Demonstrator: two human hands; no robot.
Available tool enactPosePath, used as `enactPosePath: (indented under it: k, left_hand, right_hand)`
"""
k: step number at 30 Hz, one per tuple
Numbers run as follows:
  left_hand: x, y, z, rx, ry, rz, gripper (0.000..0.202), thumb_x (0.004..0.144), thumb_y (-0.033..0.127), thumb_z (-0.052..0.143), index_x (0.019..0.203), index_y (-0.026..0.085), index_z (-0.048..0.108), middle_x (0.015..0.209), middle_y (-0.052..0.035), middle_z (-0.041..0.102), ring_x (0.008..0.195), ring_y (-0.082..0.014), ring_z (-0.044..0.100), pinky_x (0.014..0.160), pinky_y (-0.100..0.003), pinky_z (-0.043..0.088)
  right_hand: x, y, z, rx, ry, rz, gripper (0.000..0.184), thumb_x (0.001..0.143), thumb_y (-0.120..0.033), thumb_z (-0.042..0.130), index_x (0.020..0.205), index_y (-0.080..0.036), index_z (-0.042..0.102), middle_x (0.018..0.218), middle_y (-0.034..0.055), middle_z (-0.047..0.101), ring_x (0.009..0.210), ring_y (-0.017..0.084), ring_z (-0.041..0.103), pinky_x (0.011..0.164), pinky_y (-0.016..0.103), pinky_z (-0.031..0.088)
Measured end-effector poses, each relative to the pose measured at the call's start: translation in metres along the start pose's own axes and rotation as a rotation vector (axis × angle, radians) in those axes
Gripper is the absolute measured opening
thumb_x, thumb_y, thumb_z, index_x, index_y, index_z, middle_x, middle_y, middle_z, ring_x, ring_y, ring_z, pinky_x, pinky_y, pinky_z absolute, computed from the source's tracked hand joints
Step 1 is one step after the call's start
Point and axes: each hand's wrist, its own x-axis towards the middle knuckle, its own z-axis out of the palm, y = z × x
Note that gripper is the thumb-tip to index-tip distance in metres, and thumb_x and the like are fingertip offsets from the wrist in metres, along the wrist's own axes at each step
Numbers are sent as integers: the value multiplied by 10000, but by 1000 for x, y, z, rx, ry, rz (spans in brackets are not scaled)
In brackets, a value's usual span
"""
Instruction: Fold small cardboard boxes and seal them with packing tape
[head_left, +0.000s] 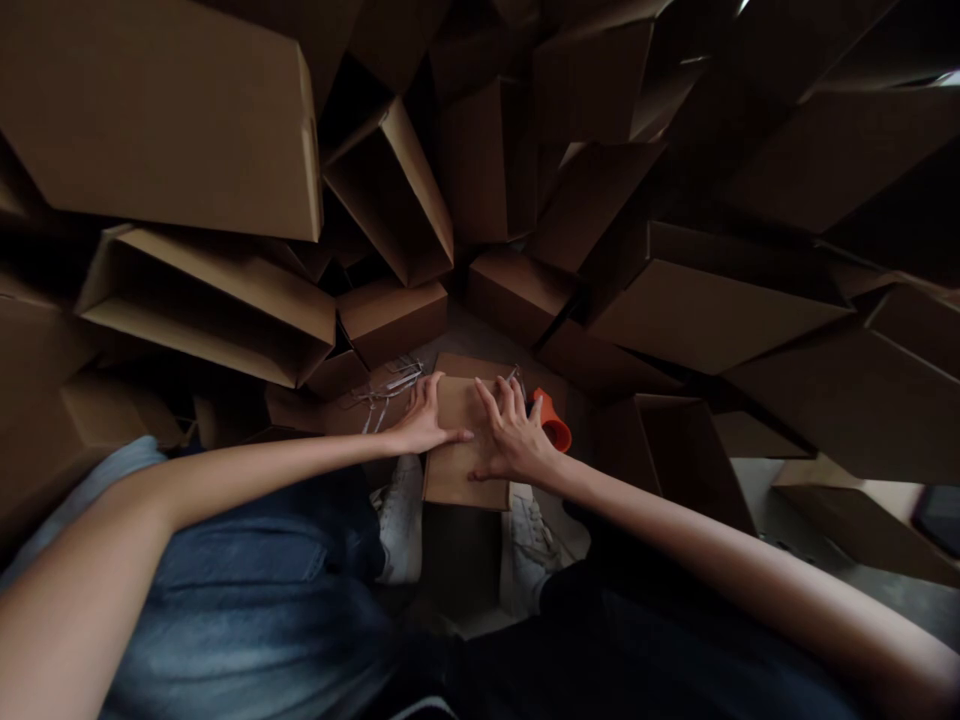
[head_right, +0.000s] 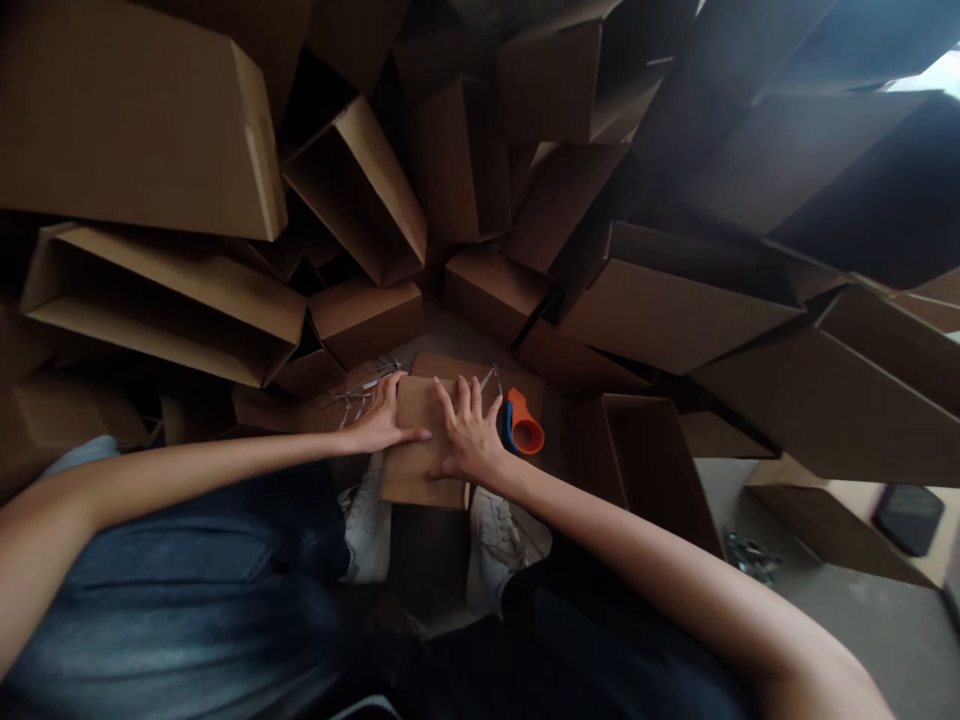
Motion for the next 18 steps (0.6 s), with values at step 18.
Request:
enactPosePath:
  k: [18]
  left_hand:
    - [0, 0, 0, 21, 17, 12, 1163, 551, 649, 812, 1445, 259, 180, 1389, -151, 306, 1376, -392, 265, 1128, -606, 244]
  right_hand:
    - [3, 1, -10, -14, 53, 23, 1306, 574, -604, 811, 1568, -180, 79, 1466, 275, 367, 1365, 450, 325, 1027, 773, 232]
